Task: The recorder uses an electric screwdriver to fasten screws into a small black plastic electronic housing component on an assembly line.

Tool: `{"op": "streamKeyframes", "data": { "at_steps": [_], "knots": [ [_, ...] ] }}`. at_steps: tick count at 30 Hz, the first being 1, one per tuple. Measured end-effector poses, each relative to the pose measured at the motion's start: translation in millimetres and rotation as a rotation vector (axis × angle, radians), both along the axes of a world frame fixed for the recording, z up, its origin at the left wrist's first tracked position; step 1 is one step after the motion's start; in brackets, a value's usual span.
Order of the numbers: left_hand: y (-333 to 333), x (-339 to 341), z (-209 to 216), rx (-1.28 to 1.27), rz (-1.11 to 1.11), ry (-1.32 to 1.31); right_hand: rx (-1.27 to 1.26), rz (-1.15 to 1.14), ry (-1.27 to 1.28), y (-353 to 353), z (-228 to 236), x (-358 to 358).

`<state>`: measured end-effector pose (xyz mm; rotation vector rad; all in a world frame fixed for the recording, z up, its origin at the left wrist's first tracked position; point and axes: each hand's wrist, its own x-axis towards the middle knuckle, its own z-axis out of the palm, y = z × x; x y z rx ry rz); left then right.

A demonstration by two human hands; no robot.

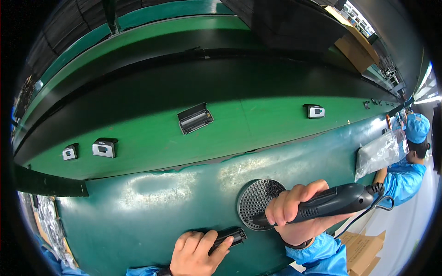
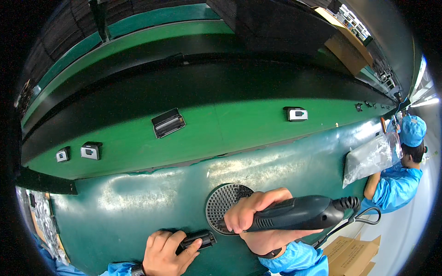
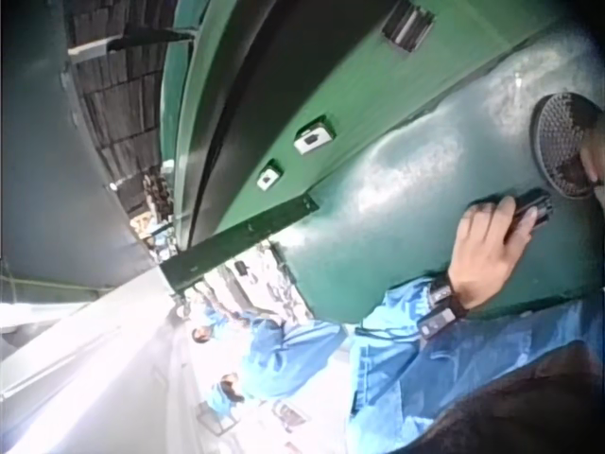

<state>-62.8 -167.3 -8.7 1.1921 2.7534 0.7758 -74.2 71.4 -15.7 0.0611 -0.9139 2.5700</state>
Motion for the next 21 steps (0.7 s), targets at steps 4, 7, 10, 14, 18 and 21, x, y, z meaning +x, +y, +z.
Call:
{"op": "streamKeyframes", "data": {
  "at_steps": [4,7,10,14,18,21],
  "knots": [
    [-0.6,-1.4,-1.6,-0.006,-0.008,-0.016,-0.028,-0.086,-0.105,-3.9,2.6,-4.9],
    [-2.3,-1.2,0.0,-0.015,-0.015,-0.012,-0.016,-0.085,-0.124,-2.9,1.8,-4.6],
    [2.1,-1.8,-2.9,-0.017,-0.012,-0.005,-0.072,-0.105,-0.153,-0.9,-0.8,-7.3],
    [4.9,-2.8,-3.0,-0.024,-0.021,-0.010,-0.081,-0.093,-0.146,3.7,-3.6,-8.2],
    [4.5,-3.6,-2.5,-0.037,-0.010,-0.003,0.240,-0.027,-0.023,1.0,1.4,-8.0],
    [6.0,-1.8,-3.5,-0.036,0.003,0.010,0.428,0.150,0.208,7.7,4.1,-1.8]
  ]
}}
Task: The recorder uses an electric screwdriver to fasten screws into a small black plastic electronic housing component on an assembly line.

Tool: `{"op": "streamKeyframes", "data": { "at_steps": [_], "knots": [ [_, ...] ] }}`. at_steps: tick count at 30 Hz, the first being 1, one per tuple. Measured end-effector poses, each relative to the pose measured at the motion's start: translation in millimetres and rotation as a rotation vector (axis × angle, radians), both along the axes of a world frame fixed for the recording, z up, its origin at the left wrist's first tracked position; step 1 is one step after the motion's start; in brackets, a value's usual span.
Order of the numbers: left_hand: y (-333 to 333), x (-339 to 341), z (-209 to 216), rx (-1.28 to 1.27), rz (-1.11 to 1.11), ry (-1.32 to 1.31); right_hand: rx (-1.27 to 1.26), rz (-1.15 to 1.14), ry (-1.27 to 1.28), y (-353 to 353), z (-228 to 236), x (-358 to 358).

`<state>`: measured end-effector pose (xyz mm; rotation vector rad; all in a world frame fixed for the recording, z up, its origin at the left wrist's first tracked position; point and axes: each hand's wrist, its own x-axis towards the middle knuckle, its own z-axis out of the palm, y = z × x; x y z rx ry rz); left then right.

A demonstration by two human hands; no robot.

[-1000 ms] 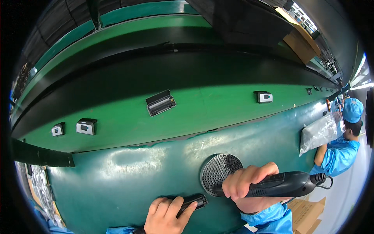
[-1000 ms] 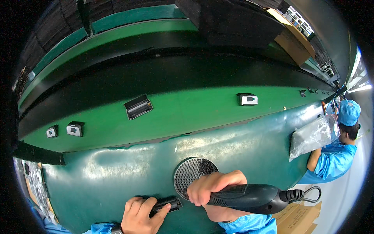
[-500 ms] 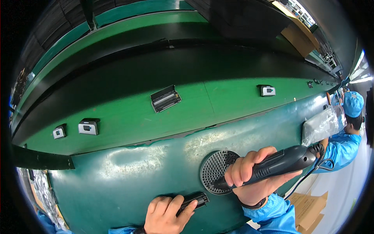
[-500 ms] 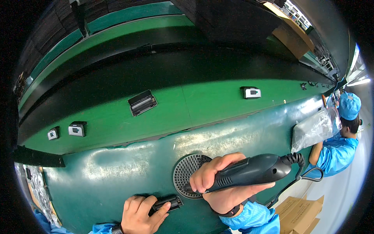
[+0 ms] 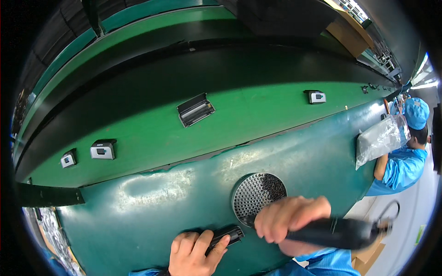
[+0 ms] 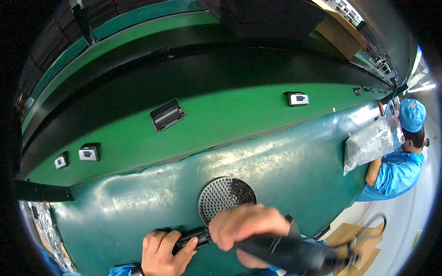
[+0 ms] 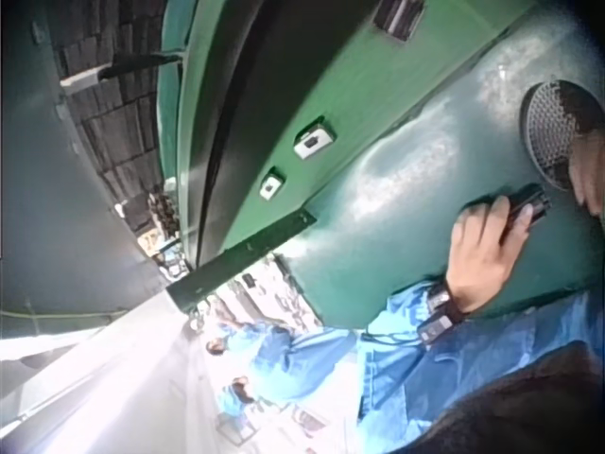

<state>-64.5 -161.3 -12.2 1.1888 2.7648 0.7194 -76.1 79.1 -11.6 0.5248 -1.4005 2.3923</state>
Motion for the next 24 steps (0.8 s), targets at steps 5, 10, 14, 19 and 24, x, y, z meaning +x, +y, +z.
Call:
{"op": "streamKeyframes", "data": {
  "at_steps": [5,10,14,19,24],
  "knots": [
    [-2.2,1.1,-3.0,0.019,0.017,0.028,0.286,0.067,0.293,-6.7,1.2,3.1],
    [-4.3,-1.9,-10.9,0.002,-0.011,0.056,0.174,-0.131,0.217,-5.7,7.3,14.7],
    [-7.8,3.2,-10.0,-0.003,0.049,0.053,0.140,0.073,0.223,-9.3,33.4,22.9],
    [-9.3,1.7,-13.6,0.063,0.015,0.012,0.205,0.054,0.215,-21.4,26.2,26.5],
    [-14.4,1.9,-11.3,0.045,0.015,0.008,0.166,0.004,0.217,-36.3,18.1,22.0]
  ]
}}
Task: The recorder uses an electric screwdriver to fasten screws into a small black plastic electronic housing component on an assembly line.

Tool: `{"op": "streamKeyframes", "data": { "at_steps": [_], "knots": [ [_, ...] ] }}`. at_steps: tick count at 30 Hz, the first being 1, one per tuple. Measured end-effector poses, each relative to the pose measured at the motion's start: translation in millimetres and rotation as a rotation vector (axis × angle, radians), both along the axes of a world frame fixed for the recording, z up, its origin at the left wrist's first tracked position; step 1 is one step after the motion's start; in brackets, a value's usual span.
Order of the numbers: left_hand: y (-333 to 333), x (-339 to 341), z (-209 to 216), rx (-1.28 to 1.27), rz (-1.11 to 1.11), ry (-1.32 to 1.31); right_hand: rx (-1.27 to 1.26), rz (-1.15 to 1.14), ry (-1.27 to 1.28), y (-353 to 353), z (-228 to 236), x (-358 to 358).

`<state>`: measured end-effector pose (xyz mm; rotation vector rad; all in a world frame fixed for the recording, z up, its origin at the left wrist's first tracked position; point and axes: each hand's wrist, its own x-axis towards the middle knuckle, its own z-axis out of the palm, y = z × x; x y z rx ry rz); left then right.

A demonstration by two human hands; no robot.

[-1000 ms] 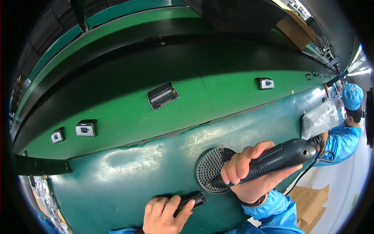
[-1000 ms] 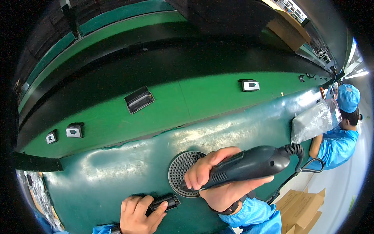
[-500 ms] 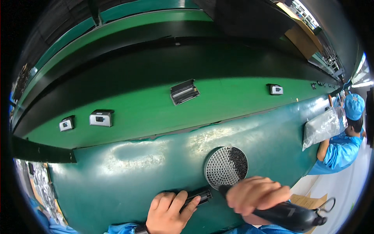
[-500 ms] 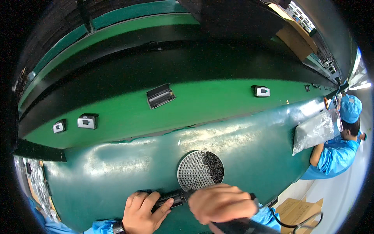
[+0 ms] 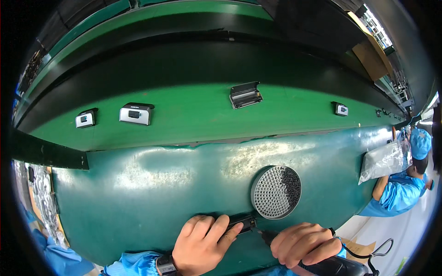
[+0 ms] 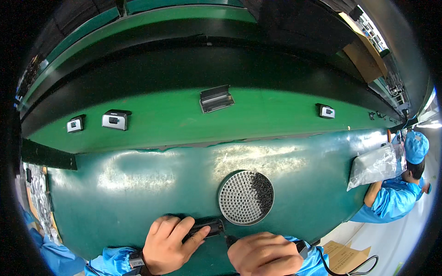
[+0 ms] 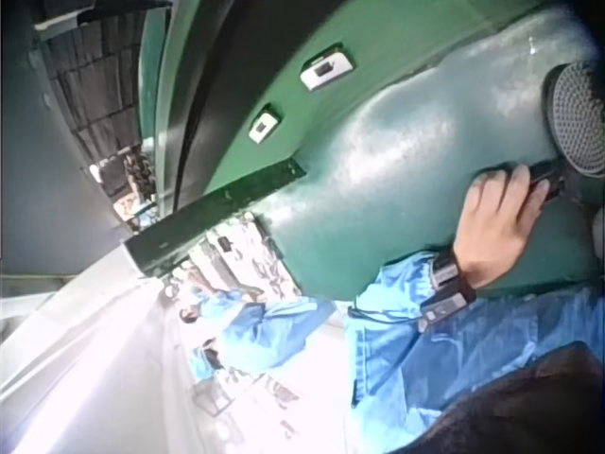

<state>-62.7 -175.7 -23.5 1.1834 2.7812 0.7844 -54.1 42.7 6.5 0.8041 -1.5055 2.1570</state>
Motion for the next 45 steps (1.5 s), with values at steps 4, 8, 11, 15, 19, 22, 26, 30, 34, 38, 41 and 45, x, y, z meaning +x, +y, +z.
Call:
{"op": "streamKeyframes", "data": {
  "at_steps": [4,8,11,15,19,22,26,30,34,38,41,45],
  "knots": [
    [-2.2,-1.2,-0.5,-0.007,-0.011,0.011,0.026,-0.064,-0.011,-6.2,-0.1,-1.9],
    [-2.5,-2.2,-1.1,0.005,-0.005,0.001,0.046,-0.044,-0.073,-2.1,-6.7,4.9],
    [-2.6,-2.2,-0.1,0.004,-0.003,-0.016,0.037,-0.030,-0.122,-1.9,-7.2,10.2],
    [-1.9,-2.4,1.4,-0.012,-0.011,-0.006,0.129,0.089,-0.039,7.5,-8.2,-1.5],
    [-2.5,-3.4,1.3,0.019,-0.019,-0.016,0.160,0.288,0.025,10.4,-11.3,-9.8],
    [0.7,0.9,-11.2,0.015,0.003,0.106,0.170,0.299,0.100,4.3,-13.7,-7.2],
    [-1.0,-1.2,-3.6,-0.002,-0.024,0.058,0.085,0.206,-0.043,11.4,-22.9,0.0],
    [-5.1,0.3,-3.5,-0.006,-0.029,0.067,-0.060,0.062,-0.121,7.5,3.8,-5.3],
    [-16.5,-2.6,-9.0,0.009,-0.017,0.059,-0.192,-0.102,-0.199,-10.4,4.0,-28.9],
    [-21.6,-6.5,-9.0,0.065,-0.003,0.015,-0.257,-0.037,-0.226,-19.3,-7.6,-31.6],
    [-20.4,-7.3,-4.7,0.040,0.009,0.021,-0.209,-0.058,-0.225,-22.8,-11.2,-34.6],
    [-19.4,-6.4,1.3,0.094,0.106,-0.018,-0.248,-0.055,-0.232,-25.2,-22.2,-36.4]
  ]
}}
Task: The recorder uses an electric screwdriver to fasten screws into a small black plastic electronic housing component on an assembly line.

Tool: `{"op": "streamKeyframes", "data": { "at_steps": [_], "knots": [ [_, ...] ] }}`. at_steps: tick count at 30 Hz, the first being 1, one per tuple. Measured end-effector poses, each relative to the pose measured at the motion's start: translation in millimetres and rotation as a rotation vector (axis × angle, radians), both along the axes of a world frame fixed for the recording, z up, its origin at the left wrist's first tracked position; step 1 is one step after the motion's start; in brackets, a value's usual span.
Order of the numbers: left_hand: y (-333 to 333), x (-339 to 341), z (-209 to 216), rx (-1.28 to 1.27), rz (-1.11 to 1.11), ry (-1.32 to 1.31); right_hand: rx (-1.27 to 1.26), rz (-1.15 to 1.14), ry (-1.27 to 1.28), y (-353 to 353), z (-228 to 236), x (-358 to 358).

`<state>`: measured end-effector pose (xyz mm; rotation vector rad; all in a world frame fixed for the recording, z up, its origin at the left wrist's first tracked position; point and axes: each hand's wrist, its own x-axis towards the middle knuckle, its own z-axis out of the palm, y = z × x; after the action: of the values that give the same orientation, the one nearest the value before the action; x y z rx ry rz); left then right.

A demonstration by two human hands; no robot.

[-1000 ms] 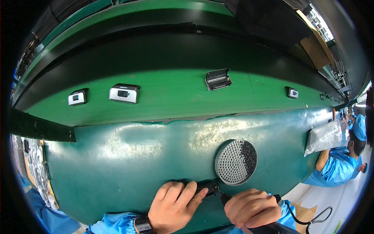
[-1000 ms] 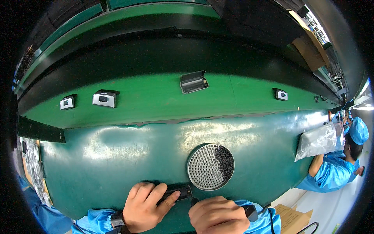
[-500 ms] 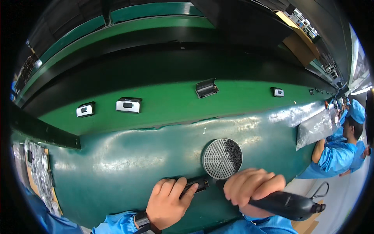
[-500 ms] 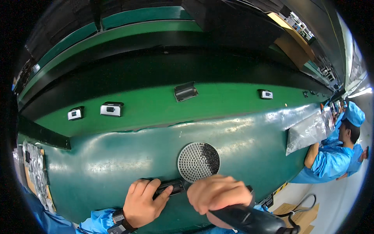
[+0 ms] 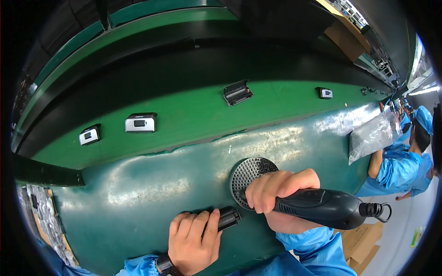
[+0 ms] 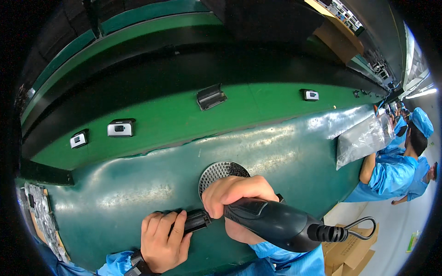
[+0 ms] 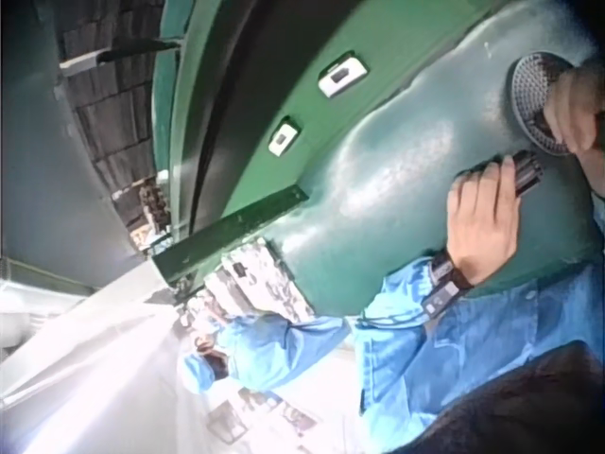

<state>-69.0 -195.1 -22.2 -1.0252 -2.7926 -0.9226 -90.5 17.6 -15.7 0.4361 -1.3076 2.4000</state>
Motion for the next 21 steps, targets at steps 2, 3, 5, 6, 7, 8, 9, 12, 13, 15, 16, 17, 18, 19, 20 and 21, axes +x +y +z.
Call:
{"op": "streamKeyframes", "data": {
  "at_steps": [2,3,5,6,7,8,9,12,13,15,16,17,18,19,20,21],
  "knots": [
    [-0.1,-2.2,0.3,-0.002,-0.005,-0.017,0.002,-0.017,0.005,-2.2,-2.7,-1.7],
    [0.1,-3.4,0.1,-0.006,-0.007,-0.028,0.004,-0.030,0.014,-2.4,-3.9,-2.4],
    [-0.8,-4.3,0.8,-0.007,-0.007,-0.043,0.044,-0.028,0.035,-2.4,-4.6,-3.9],
    [-1.9,-4.6,1.5,-0.009,-0.004,-0.053,0.084,-0.022,0.060,-3.2,-3.9,-4.3],
    [-3.5,-5.6,1.7,-0.008,-0.003,-0.052,0.085,-0.021,0.062,-4.4,-2.9,-4.5],
    [-4.4,-7.7,-0.1,-0.018,-0.013,-0.045,0.074,-0.013,0.063,-4.4,-3.9,-4.6],
    [-5.1,-8.9,-1.7,-0.027,-0.024,-0.037,0.063,-0.005,0.065,-4.6,-4.7,-4.9],
    [-6.1,-7.5,-2.8,-0.010,-0.018,-0.060,0.024,-0.020,0.083,-8.5,-8.9,-6.9],
    [-6.7,-7.9,-3.7,-0.009,-0.017,-0.062,0.025,-0.019,0.081,-9.0,-10.1,-7.6],
    [-7.6,-8.3,-4.2,-0.003,-0.021,-0.059,-0.011,0.014,0.089,-9.2,-10.6,-8.1],
    [-7.6,-8.4,-4.4,-0.001,-0.021,-0.061,-0.009,0.015,0.088,-10.0,-9.9,-7.7],
    [-7.9,-8.0,-4.4,-0.001,-0.020,-0.064,0.011,0.002,0.069,-11.5,-8.9,-6.7],
    [-8.1,-7.7,-4.2,-0.001,-0.019,-0.067,0.031,-0.010,0.051,-12.4,-8.2,-6.3],
    [-7.9,-7.6,-4.1,-0.001,-0.017,-0.068,0.030,-0.008,0.051,-11.6,-8.9,-7.3],
    [-8.4,-7.6,-4.6,0.003,-0.016,-0.061,0.104,-0.005,0.081,-10.5,-10.7,-8.8],
    [-8.9,-7.6,-5.0,0.008,-0.015,-0.054,0.177,-0.001,0.112,-9.8,-11.2,-9.7]
  ]
}}
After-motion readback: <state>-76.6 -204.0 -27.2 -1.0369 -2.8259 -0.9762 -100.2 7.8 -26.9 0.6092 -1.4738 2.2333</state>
